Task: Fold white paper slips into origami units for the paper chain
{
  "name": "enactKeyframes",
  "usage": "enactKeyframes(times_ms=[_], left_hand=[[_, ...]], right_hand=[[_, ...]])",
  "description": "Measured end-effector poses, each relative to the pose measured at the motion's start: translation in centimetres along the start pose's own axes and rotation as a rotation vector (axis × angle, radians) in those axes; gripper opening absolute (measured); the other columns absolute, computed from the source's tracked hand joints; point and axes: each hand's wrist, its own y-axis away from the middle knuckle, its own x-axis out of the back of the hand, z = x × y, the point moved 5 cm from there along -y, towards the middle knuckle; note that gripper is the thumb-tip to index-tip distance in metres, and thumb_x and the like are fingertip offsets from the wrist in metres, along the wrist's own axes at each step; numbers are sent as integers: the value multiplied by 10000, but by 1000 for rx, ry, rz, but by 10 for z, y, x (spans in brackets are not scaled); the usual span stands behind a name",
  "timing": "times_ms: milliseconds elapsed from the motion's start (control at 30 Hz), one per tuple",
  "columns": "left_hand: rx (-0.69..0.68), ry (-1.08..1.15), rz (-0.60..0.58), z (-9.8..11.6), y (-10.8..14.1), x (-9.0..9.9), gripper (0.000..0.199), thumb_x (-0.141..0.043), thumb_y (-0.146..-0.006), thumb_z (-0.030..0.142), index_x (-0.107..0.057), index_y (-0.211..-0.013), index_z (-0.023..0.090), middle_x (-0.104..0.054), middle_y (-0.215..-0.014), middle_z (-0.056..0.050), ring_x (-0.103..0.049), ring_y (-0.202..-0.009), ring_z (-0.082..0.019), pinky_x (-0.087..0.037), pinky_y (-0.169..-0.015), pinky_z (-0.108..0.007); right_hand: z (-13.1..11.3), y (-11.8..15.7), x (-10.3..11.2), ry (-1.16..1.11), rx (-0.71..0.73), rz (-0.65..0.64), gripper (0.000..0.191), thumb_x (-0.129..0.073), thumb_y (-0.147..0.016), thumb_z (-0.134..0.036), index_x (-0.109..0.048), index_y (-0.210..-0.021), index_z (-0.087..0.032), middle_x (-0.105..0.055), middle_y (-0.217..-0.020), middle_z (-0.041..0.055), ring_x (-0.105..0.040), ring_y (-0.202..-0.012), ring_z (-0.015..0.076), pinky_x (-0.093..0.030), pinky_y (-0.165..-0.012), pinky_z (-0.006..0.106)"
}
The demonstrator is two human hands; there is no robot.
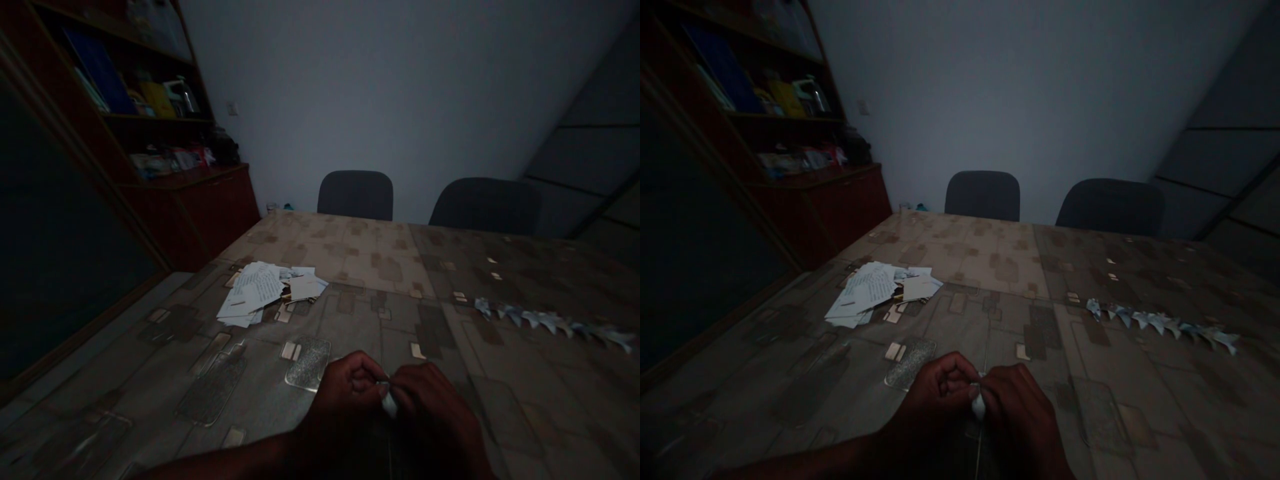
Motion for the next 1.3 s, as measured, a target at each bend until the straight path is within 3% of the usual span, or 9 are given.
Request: enactKeyframes(times_ms=[133,233,367,600,733,867,1100,1300], left_hand=[[1,-35,28,0,0,1,140,-683,-710,210,-579,-785,152,-603,-667,0,-547,-622,-122,-382,-582,-228],[3,-53,53,0,0,2,150,-690,-694,190,-581,-788,151,-557,-629,30,-504,-589,-100,-358,-564,-211],[-4,0,10,-1,0,0,195,-699,-679,178,-573,-825,147,-561,-662,29,-506,-596,-95,-370,-570,-210],[-48,-46,9,2,1,0,168,-664,-705,159,-573,-844,138,-588,-696,13,-518,-617,-96,-369,-584,-214],[-39,-76,26,0,2,3,118,-654,-728,184,-583,-809,136,-582,-645,20,-528,-597,-106,-368,-584,-225],[-56,-33,24,-1,1,3,99,-646,-742,196,-599,-804,135,-640,-715,-22,-585,-662,-136,-407,-624,-242],[-48,74,3,5,0,1,206,-686,-736,277,-598,-865,142,-630,-707,-9,-589,-632,-133,-430,-612,-243],[-78,119,-49,5,1,0,199,-711,-730,230,-605,-869,134,-652,-760,-23,-603,-681,-135,-429,-633,-231]], right_hand=[[-2,-2,-1,19,-3,-13,131,-484,-933,-223,-604,-884,-202,-667,-758,29,-615,-664,162,-485,-613,278],[-1,-1,-3,0,-22,3,193,-437,-928,-166,-578,-802,-203,-642,-711,19,-591,-630,150,-469,-600,265],[2,1,-5,41,-37,16,216,-426,-911,-146,-561,-753,-205,-630,-690,16,-579,-621,148,-457,-592,258],[3,1,-8,64,74,-70,153,-478,-891,-146,-610,-843,-207,-666,-749,14,-595,-646,147,-462,-607,260],[3,1,-8,55,14,-46,208,-441,-909,-143,-594,-784,-209,-646,-718,16,-592,-634,149,-468,-598,264],[1,-1,-7,40,-21,-25,158,-461,-899,-167,-602,-839,-207,-660,-740,20,-611,-657,159,-484,-601,272],[-2,-4,1,-77,-75,52,151,-471,-909,-145,-573,-821,-212,-643,-729,11,-612,-654,146,-489,-610,260],[3,-1,1,-124,-145,52,137,-478,-913,-165,-574,-827,-209,-624,-740,9,-618,-658,141,-495,-596,242]])
